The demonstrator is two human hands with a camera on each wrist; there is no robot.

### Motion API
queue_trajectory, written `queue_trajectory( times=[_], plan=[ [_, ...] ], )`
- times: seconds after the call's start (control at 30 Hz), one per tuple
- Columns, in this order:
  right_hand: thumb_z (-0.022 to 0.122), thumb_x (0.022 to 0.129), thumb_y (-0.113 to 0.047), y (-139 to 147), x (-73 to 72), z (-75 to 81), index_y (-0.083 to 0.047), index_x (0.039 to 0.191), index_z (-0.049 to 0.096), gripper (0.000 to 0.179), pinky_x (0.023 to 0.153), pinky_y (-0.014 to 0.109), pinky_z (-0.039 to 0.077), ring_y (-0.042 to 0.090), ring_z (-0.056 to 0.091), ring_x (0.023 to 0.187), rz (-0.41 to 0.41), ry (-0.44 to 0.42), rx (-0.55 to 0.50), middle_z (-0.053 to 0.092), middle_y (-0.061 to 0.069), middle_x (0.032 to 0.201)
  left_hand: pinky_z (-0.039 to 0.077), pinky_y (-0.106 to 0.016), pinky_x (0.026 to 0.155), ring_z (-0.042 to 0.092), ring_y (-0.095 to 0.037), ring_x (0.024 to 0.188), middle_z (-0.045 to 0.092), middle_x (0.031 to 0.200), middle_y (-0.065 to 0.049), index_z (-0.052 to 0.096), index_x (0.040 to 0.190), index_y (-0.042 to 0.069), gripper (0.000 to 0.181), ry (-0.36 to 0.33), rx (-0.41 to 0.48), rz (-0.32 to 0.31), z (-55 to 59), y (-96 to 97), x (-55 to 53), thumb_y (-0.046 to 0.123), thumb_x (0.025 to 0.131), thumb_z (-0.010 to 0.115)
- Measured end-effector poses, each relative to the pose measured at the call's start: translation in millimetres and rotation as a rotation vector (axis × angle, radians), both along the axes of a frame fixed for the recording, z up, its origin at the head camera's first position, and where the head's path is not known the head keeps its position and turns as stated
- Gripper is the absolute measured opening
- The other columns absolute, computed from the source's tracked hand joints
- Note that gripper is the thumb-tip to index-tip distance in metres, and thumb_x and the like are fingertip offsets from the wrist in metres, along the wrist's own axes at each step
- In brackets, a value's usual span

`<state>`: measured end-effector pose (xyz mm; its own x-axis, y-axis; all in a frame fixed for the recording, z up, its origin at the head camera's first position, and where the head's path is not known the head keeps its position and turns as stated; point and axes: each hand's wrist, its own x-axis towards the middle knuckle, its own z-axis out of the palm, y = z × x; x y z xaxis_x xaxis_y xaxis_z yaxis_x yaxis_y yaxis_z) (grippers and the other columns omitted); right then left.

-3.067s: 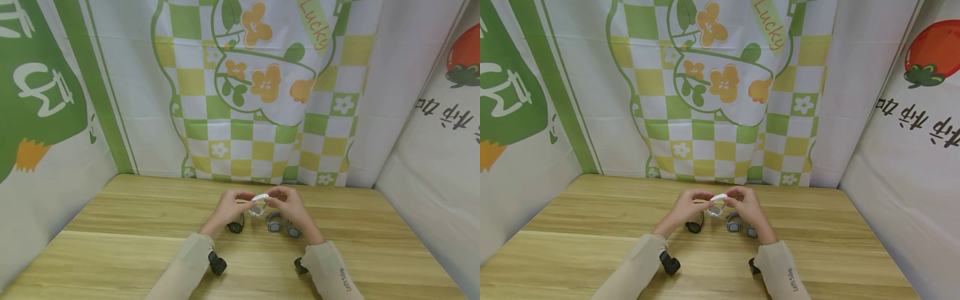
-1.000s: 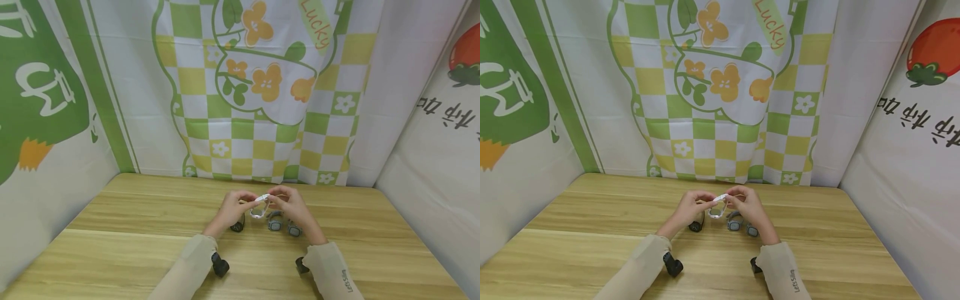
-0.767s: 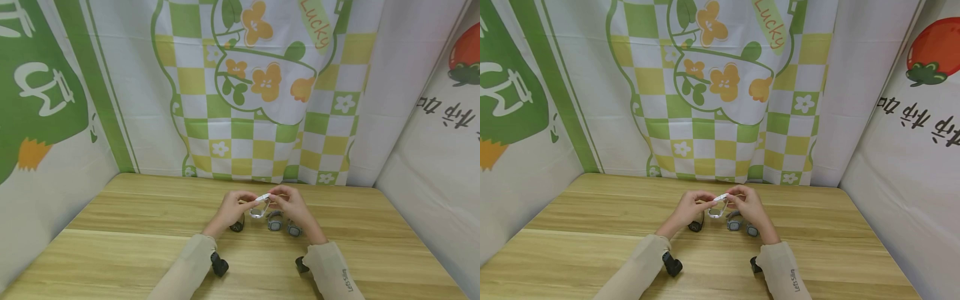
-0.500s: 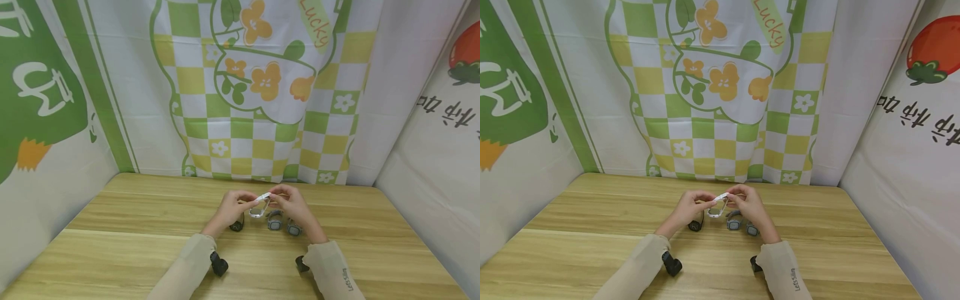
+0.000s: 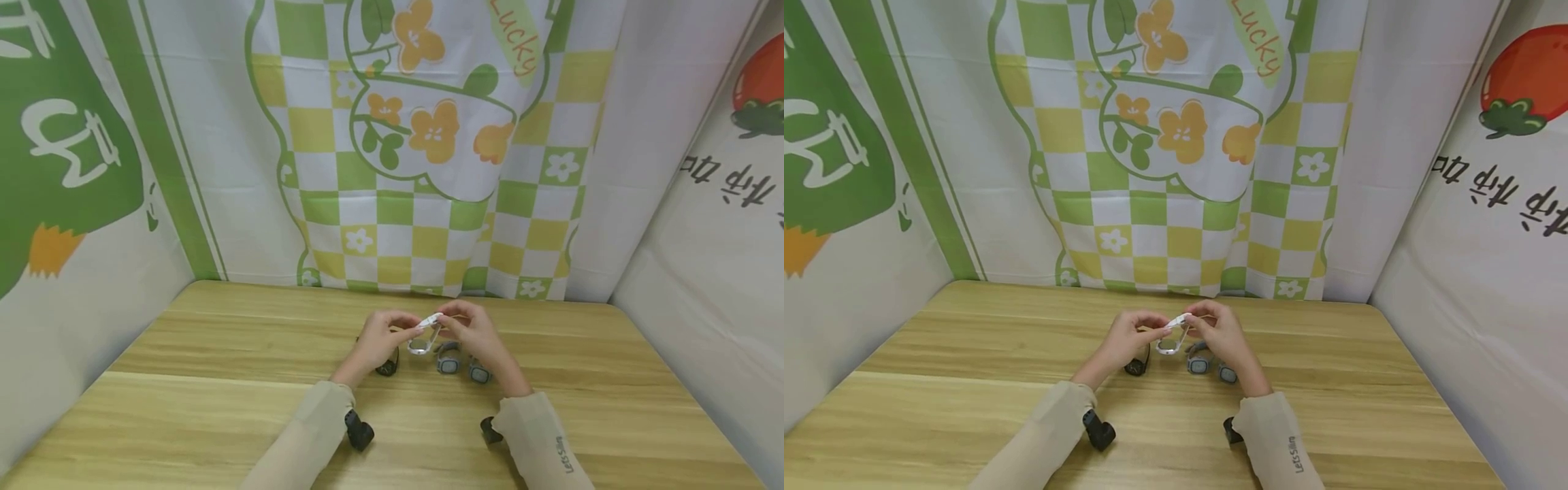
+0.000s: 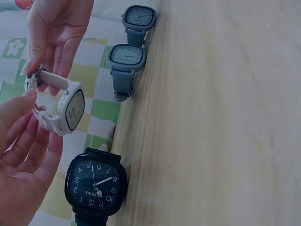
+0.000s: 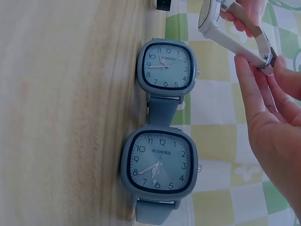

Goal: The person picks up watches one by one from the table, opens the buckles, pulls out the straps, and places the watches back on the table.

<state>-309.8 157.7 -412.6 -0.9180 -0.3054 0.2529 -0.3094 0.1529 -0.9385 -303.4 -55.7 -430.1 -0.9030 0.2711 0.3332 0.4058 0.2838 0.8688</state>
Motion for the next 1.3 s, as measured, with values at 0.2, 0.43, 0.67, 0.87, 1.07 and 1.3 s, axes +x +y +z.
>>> queue_trajectory(
  times=[0.2,0.43,0.67,0.87,1.07,1.3],
  plan=[
    [0.06,0.104,0.005,2.9,0.4,0.3,0.018,0.118,0.062,0.019,0.093,0.037,0.062,0.025,0.072,0.105,-0.007,-0.018,-0.012,0.067,0.024,0.114,0.061,-0.037,0.085,0.074,-0.025,0.096,0.079,0.104,-0.014,0.08,0.105,0.0,0.012,0.009,-0.005,-0.001,0.2,0.8,0.4,0.008,0.097,0.077],
    [0.06,0.104,0.005,3.4,-0.4,0.3,0.019,0.119,0.061,0.02,0.091,0.035,0.062,0.027,0.073,0.105,0.004,-0.026,-0.025,0.067,0.021,0.112,0.06,-0.034,0.084,0.074,-0.027,0.097,0.079,0.105,-0.014,0.08,0.106,0.001,0.012,0.002,-0.015,0.004,0.8,0.7,0.6,0.008,0.097,0.077],
    [0.062,0.105,0.001,4.4,-1.0,0.7,0.016,0.122,0.062,0.023,0.094,0.037,0.061,0.04,0.072,0.11,0.04,0.024,0.026,0.065,0.026,0.118,0.059,-0.037,0.084,0.073,-0.024,0.097,0.08,0.102,-0.012,0.081,0.104,0.002,0.012,0.011,-0.013,0.021,-0.4,0.5,0.4,0.011,0.097,0.078],
    [0.062,0.105,0.002,3.0,-0.2,0.2,0.016,0.118,0.063,0.02,0.092,0.038,0.062,0.045,0.072,0.108,0.038,0.059,0.051,0.065,0.028,0.116,0.059,-0.039,0.086,0.073,-0.025,0.097,0.08,0.102,-0.012,0.08,0.105,0.002,0.012,0.008,-0.008,0.023,-0.1,0.9,1.6,0.01,0.096,0.078],
    [0.061,0.104,0.005,1.5,-0.8,0.3,0.017,0.116,0.063,0.018,0.09,0.037,0.063,0.026,0.074,0.101,-0.008,0.039,0.007,0.067,0.025,0.11,0.059,-0.037,0.086,0.073,-0.024,0.098,0.08,0.103,-0.012,0.08,0.105,0.002,0.012,-0.009,-0.015,0.03,0.3,1.8,0.8,0.009,0.096,0.078],
    [0.057,0.104,0.008,2.0,-1.8,1.7,0.02,0.118,0.058,0.018,0.088,0.034,0.063,0.011,0.071,0.089,-0.027,0.004,-0.053,0.068,0.023,0.108,0.059,-0.037,0.085,0.073,-0.024,0.097,0.08,0.103,-0.012,0.081,0.105,0.002,0.012,-0.006,-0.02,0.038,-0.7,1.1,0.4,0.01,0.097,0.077]
  ],
)
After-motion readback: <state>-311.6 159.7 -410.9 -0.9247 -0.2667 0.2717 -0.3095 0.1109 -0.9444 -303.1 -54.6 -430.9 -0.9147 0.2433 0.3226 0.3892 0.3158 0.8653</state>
